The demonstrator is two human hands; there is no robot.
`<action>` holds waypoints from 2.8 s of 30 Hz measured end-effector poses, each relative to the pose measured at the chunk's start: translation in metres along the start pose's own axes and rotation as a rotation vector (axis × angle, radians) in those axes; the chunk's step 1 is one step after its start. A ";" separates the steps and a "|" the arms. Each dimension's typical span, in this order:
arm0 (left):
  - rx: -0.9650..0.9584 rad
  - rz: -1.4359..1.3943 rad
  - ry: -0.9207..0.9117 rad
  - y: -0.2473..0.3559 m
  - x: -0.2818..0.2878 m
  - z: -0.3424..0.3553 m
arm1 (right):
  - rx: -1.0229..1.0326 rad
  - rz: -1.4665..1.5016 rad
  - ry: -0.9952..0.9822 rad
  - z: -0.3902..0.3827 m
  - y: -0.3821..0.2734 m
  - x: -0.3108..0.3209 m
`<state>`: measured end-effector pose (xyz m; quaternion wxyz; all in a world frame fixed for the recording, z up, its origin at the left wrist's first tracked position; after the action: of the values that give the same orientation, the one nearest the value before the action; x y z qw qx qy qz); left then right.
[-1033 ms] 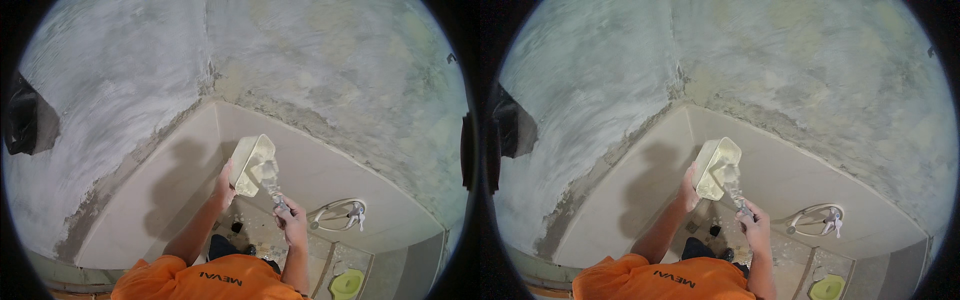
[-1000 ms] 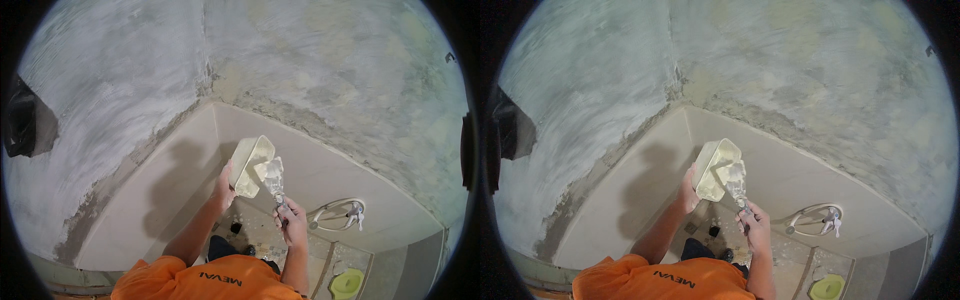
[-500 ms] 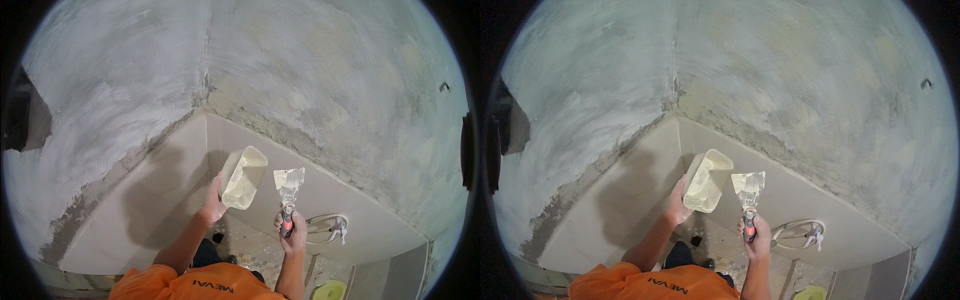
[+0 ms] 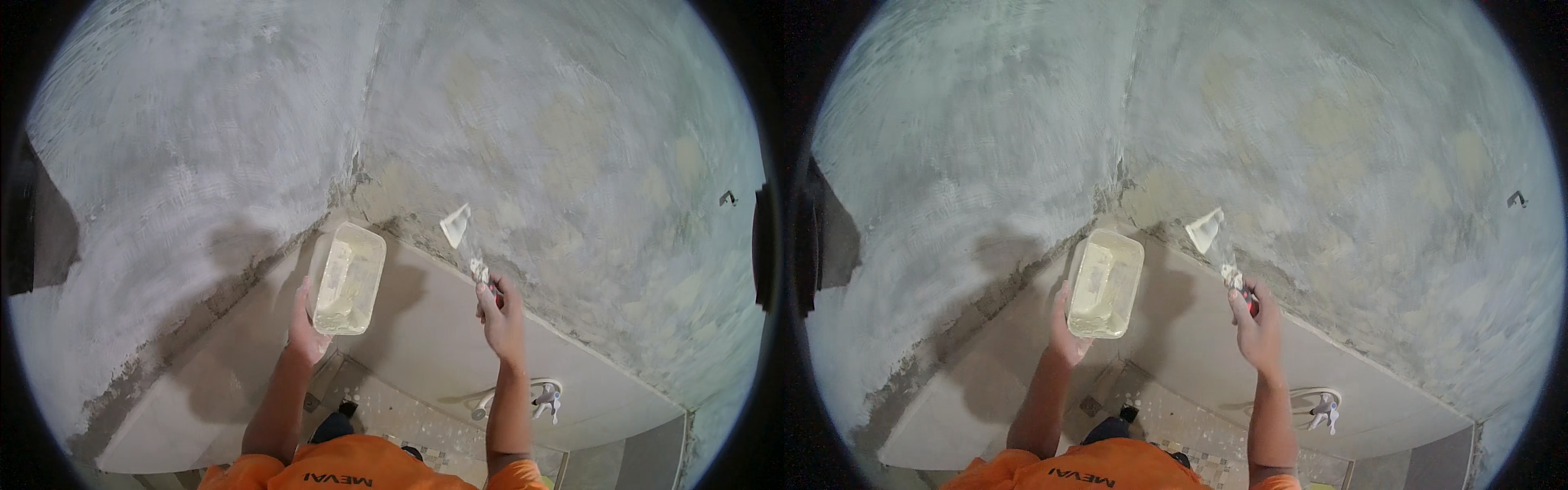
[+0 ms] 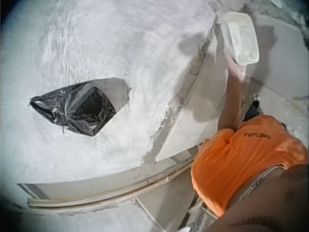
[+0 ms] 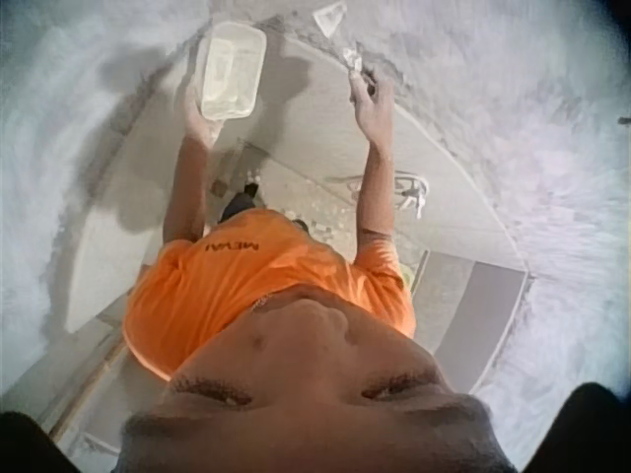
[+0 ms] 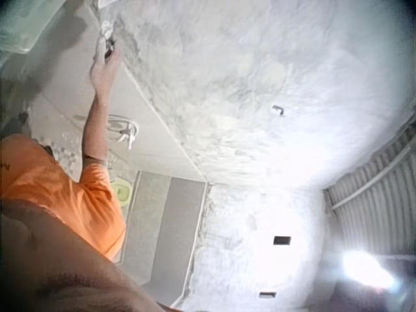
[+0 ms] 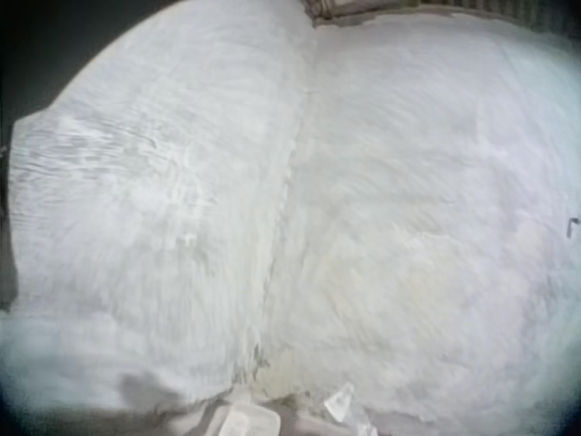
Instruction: The person applies plaster to a wall using a putty knife, taking the material from a plastic container held in their other hand.
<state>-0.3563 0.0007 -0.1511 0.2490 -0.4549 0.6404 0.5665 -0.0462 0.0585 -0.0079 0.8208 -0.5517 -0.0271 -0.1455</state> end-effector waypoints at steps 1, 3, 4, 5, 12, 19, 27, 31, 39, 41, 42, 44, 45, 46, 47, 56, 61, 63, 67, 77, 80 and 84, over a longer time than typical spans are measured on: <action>-0.012 -0.002 -0.022 0.010 -0.001 0.002 | 0.017 0.011 -0.001 0.012 -0.011 -0.010; -0.041 -0.006 -0.063 0.029 -0.003 0.005 | 0.100 -0.085 -0.014 0.038 -0.028 -0.031; -0.028 -0.020 -0.036 0.035 -0.001 0.010 | 0.171 -0.190 -0.017 0.056 -0.031 -0.039; -0.015 -0.034 -0.007 0.039 0.002 0.014 | 0.240 -0.295 -0.020 0.070 -0.030 -0.050; -0.008 0.093 0.013 0.068 -0.006 0.044 | 0.256 -0.409 0.140 0.132 -0.021 -0.091; -0.004 0.122 0.079 0.066 0.014 0.059 | 0.198 -0.691 0.428 0.095 0.018 -0.027; -0.024 0.056 0.066 0.071 0.009 0.057 | 0.252 -0.572 0.501 0.043 -0.035 -0.051; -0.024 0.056 0.089 0.071 0.010 0.061 | 0.332 -0.602 0.280 0.081 -0.053 -0.125; -0.034 0.123 0.085 0.072 0.014 0.063 | -0.008 -0.630 0.365 0.079 0.031 -0.028; 0.001 0.106 0.154 0.066 0.017 0.061 | -0.027 -0.738 0.442 0.051 0.043 0.004; 0.012 0.087 0.188 0.064 0.020 0.060 | -0.017 -0.737 0.477 0.038 0.040 0.004; 0.017 0.060 0.131 0.060 0.023 0.065 | -0.005 -0.726 0.539 0.017 0.032 -0.008; 0.020 0.051 0.099 0.057 0.022 0.066 | 0.028 -0.678 0.513 0.017 0.023 -0.018; 0.022 0.051 0.124 0.057 0.022 0.066 | 0.059 -0.619 0.490 0.017 0.013 -0.032; 0.023 0.050 0.150 0.055 0.021 0.064 | 0.090 -0.560 0.465 0.017 0.003 -0.047; 0.088 0.138 0.058 0.040 0.009 0.086 | 0.126 -0.266 0.357 0.123 -0.004 -0.092; 0.090 0.125 0.068 0.027 -0.006 0.088 | -0.040 -0.334 0.419 0.069 0.063 -0.007; 0.113 0.107 0.007 0.017 -0.003 0.093 | -0.145 -0.363 0.485 0.034 0.091 0.022; 0.173 0.088 0.039 0.005 0.004 0.102 | -0.183 -0.351 0.624 0.005 0.059 0.028; 0.108 0.103 0.022 0.021 -0.013 0.094 | 0.119 -0.062 0.672 0.107 -0.052 0.008; 0.124 0.152 0.015 0.013 -0.010 0.096 | 0.079 -0.169 0.643 0.117 -0.013 0.006; 0.139 0.162 0.050 0.009 0.007 0.101 | -0.181 -0.203 0.532 0.069 0.056 0.007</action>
<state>-0.3870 0.0939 -0.1764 0.2170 -0.3972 0.7189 0.5275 -0.0163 0.1400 -0.0298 0.7279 -0.5594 0.1472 -0.3682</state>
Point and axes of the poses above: each hand's wrist, its own z-axis towards the middle knuckle, its own x-axis out of the back of the hand, y = z × x, the point moved 8 cm from there along z, towards the middle knuckle, and after that the axes turned 11 degrees about y, right-handed, at the moved point
